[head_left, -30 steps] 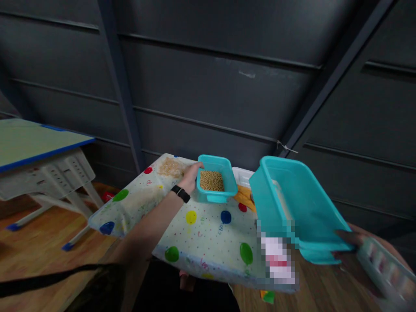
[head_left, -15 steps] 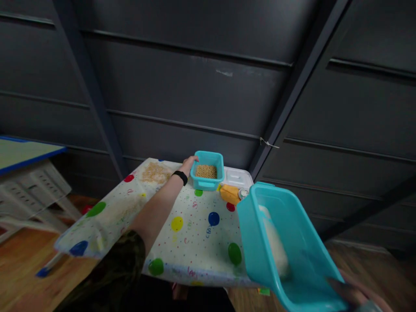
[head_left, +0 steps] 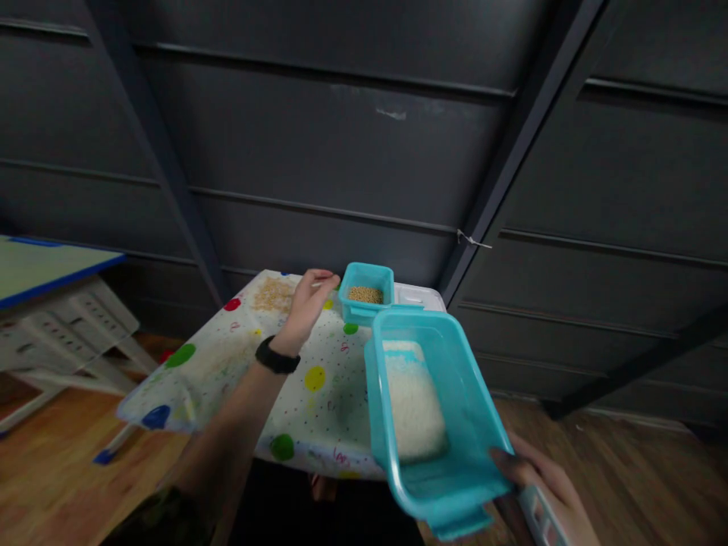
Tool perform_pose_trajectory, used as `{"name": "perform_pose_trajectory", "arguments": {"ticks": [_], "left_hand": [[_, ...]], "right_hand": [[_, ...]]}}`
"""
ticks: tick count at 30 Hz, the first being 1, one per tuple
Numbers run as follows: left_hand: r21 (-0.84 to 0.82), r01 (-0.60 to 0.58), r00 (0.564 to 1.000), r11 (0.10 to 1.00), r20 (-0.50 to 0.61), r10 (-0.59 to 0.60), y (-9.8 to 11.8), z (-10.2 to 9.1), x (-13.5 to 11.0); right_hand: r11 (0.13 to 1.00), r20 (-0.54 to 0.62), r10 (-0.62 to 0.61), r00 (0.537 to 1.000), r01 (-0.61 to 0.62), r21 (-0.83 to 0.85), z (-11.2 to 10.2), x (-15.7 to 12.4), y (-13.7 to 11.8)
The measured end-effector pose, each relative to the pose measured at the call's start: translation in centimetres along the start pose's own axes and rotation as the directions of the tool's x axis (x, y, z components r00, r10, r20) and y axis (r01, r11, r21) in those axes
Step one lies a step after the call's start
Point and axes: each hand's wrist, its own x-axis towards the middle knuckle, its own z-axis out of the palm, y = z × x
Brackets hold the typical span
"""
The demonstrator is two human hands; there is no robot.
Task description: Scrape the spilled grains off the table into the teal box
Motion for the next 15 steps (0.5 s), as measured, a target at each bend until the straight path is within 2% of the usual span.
{"name": "perform_pose_trajectory", "arguments": {"ticks": [1,3,5,7,8,10,13,15], "left_hand": [[-0.020,0.012,0.998,1.000,0.068,-0.011,0.2,-1.3,-3.0],[-0.130,0.171,0.962,0.977,0.238,-0.137,-0.1,-3.8,-9.0],[-0.167,0.276,0.940,0.947,0.255,-0.229,-0.8,-6.2,-14.1],[-0.274,0.335,0.937,0.901,0.195,-0.289,-1.3,-8.6,-17.7],[-0.314,0.355,0.934,0.881,0.161,-0.319,-1.2,-9.8,-18.9],[-0.288,0.377,0.926,0.880,0.119,-0.357,-0.6,-12.3,-20.4],[-0.286,0.441,0.894,0.851,0.053,-0.445,0.9,-16.0,-21.5],[-0.310,0.441,0.881,0.842,-0.027,-0.472,1.4,-18.5,-22.1]], "right_hand": [[0.999,0.016,-0.034,0.999,0.034,-0.013,1.0,0.3,0.2],[0.997,0.054,-0.073,0.996,0.075,-0.035,3.2,0.9,0.8],[0.990,0.146,-0.105,0.984,0.117,-0.074,5.8,1.0,1.3],[0.970,0.283,-0.168,0.944,0.210,-0.124,8.4,0.6,1.8],[0.953,0.354,-0.202,0.913,0.266,-0.144,9.6,0.2,1.9],[0.916,0.489,-0.247,0.837,0.366,-0.164,11.9,-0.7,2.2],[0.874,0.675,-0.248,0.694,0.461,-0.152,14.6,-1.8,2.2],[0.854,0.754,-0.238,0.612,0.502,-0.138,15.6,-1.4,2.0]]}}
